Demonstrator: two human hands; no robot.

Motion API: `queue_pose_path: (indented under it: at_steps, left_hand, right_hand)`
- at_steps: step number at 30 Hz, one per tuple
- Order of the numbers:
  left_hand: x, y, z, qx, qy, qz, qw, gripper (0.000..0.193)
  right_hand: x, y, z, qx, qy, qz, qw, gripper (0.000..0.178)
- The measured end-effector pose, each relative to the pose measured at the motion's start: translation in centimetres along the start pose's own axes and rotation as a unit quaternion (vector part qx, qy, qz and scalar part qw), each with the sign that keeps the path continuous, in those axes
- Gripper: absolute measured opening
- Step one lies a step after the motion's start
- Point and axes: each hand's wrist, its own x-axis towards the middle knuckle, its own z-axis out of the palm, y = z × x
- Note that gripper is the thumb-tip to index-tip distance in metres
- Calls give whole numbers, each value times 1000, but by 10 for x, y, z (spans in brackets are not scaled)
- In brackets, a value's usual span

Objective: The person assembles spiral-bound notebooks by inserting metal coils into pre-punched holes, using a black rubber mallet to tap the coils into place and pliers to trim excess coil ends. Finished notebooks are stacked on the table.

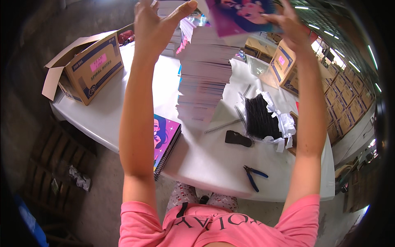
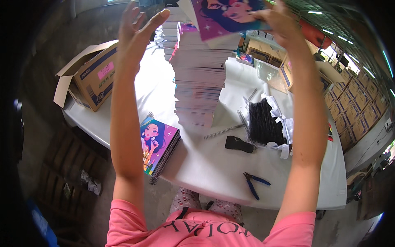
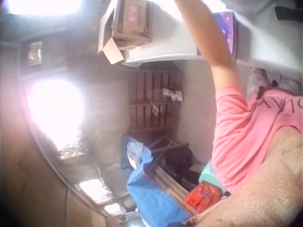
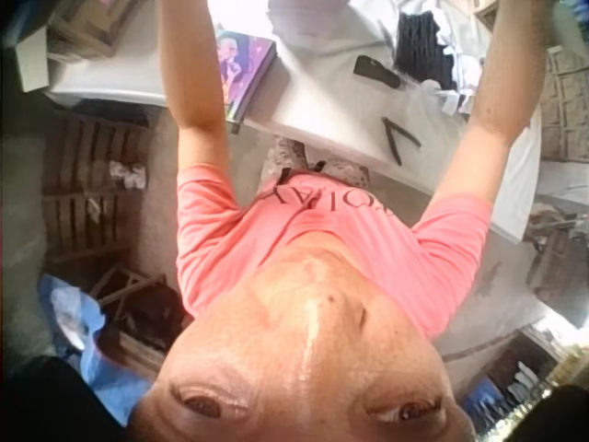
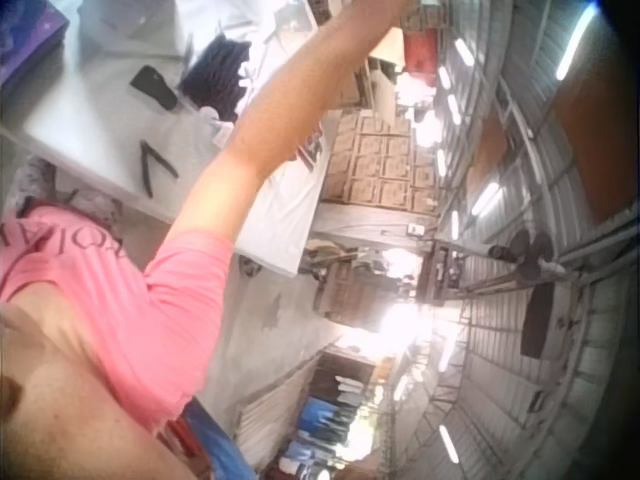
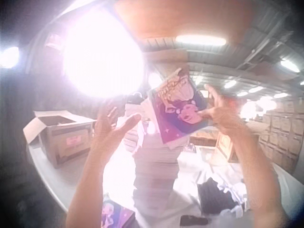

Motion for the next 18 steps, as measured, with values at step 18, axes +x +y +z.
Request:
queue_pose_path:
  at_steps: [18]
  left_hand:
    - [-342,-26,10,-91,-185,-413,887,82]
  right_hand:
    - [-341,150,12,161,19,266,950,77]
